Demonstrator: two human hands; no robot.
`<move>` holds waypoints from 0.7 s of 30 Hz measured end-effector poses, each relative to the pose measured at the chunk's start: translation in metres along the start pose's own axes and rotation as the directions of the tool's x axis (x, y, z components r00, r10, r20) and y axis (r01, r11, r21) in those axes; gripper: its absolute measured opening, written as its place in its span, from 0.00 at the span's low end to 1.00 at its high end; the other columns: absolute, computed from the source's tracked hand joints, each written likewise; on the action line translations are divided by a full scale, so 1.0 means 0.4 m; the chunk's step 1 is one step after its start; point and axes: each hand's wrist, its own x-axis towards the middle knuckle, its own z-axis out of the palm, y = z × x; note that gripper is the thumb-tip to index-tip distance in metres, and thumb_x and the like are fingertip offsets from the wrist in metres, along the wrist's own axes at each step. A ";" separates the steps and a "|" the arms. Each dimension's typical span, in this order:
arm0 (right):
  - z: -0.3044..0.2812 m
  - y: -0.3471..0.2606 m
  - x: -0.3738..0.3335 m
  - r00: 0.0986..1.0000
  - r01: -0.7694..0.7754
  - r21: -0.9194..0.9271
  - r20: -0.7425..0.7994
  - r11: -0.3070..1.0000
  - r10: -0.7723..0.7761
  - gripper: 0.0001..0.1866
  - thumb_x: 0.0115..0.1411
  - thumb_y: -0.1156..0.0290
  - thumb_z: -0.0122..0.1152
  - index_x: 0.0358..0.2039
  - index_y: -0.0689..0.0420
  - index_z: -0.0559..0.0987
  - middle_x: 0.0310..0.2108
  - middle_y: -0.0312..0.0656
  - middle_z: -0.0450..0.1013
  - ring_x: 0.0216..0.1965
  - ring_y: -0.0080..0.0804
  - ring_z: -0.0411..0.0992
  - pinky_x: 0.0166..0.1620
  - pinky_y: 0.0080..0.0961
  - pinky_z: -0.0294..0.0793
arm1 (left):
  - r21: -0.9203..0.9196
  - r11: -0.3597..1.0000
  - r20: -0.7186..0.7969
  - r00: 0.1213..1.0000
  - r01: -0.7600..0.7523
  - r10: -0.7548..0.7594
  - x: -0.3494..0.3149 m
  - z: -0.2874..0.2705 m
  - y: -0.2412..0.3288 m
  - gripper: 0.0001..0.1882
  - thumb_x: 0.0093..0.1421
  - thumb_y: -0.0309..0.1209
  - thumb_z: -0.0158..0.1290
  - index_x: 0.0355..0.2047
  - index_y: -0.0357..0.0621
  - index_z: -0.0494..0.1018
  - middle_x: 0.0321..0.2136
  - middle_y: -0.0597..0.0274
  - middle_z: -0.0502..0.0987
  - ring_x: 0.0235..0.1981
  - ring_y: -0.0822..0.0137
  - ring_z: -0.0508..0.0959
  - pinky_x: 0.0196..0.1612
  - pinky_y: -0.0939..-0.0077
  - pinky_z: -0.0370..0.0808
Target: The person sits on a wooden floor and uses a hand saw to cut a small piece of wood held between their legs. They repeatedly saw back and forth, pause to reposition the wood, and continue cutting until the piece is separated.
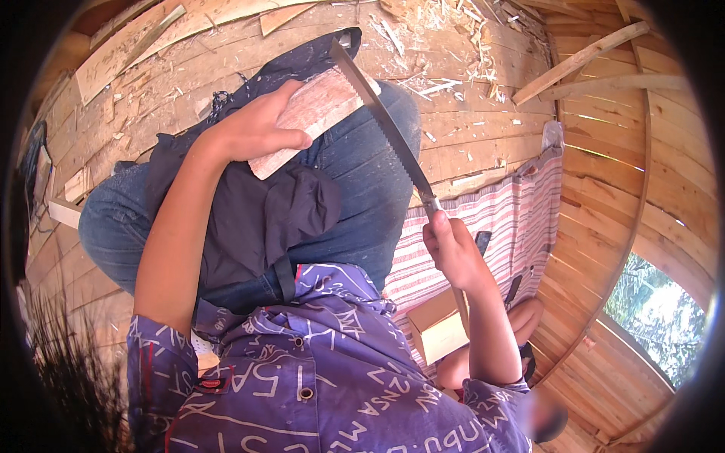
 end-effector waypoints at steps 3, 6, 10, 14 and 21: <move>0.001 0.001 -0.001 1.000 -0.015 0.020 0.016 1.000 0.015 0.35 0.63 0.32 0.29 0.19 0.54 0.60 0.13 0.27 0.51 0.13 0.14 0.48 0.16 0.16 0.46 | 0.020 1.000 0.028 1.000 0.003 -0.003 0.006 -0.004 0.006 0.52 0.46 0.48 0.59 0.58 0.16 0.51 0.51 0.25 0.65 0.55 0.45 0.69 0.57 0.68 0.65; 0.003 0.008 -0.004 0.999 -0.033 0.032 0.008 0.999 0.033 0.35 0.63 0.33 0.28 0.20 0.54 0.61 0.13 0.27 0.51 0.14 0.14 0.47 0.17 0.16 0.46 | 0.020 1.000 0.042 0.999 0.009 -0.010 0.002 -0.010 0.013 0.52 0.46 0.48 0.59 0.57 0.16 0.52 0.51 0.24 0.66 0.54 0.45 0.70 0.56 0.68 0.66; 0.007 0.015 -0.008 0.999 -0.050 0.059 0.003 0.997 0.050 0.34 0.64 0.34 0.27 0.21 0.54 0.61 0.14 0.27 0.51 0.14 0.14 0.47 0.17 0.16 0.46 | 0.005 1.000 0.029 1.000 -0.004 0.004 0.000 -0.007 0.010 0.52 0.46 0.48 0.59 0.57 0.15 0.52 0.50 0.24 0.66 0.54 0.45 0.70 0.56 0.68 0.66; 0.007 0.025 -0.007 0.998 -0.058 0.029 -0.006 0.998 0.058 0.34 0.64 0.34 0.27 0.21 0.54 0.61 0.14 0.27 0.52 0.14 0.14 0.47 0.17 0.16 0.46 | 0.007 1.000 -0.012 1.000 -0.024 0.024 0.002 0.002 -0.007 0.51 0.46 0.48 0.59 0.57 0.15 0.52 0.50 0.24 0.66 0.54 0.45 0.70 0.56 0.68 0.66; -0.021 0.005 -0.029 0.992 -0.129 -0.141 -0.017 0.982 0.127 0.35 0.65 0.36 0.32 0.27 0.59 0.69 0.16 0.32 0.60 0.16 0.18 0.56 0.20 0.18 0.56 | 0.159 0.987 -0.077 0.997 0.007 0.005 -0.005 0.015 0.008 0.53 0.43 0.49 0.59 0.58 0.20 0.53 0.52 0.28 0.67 0.54 0.44 0.70 0.55 0.66 0.68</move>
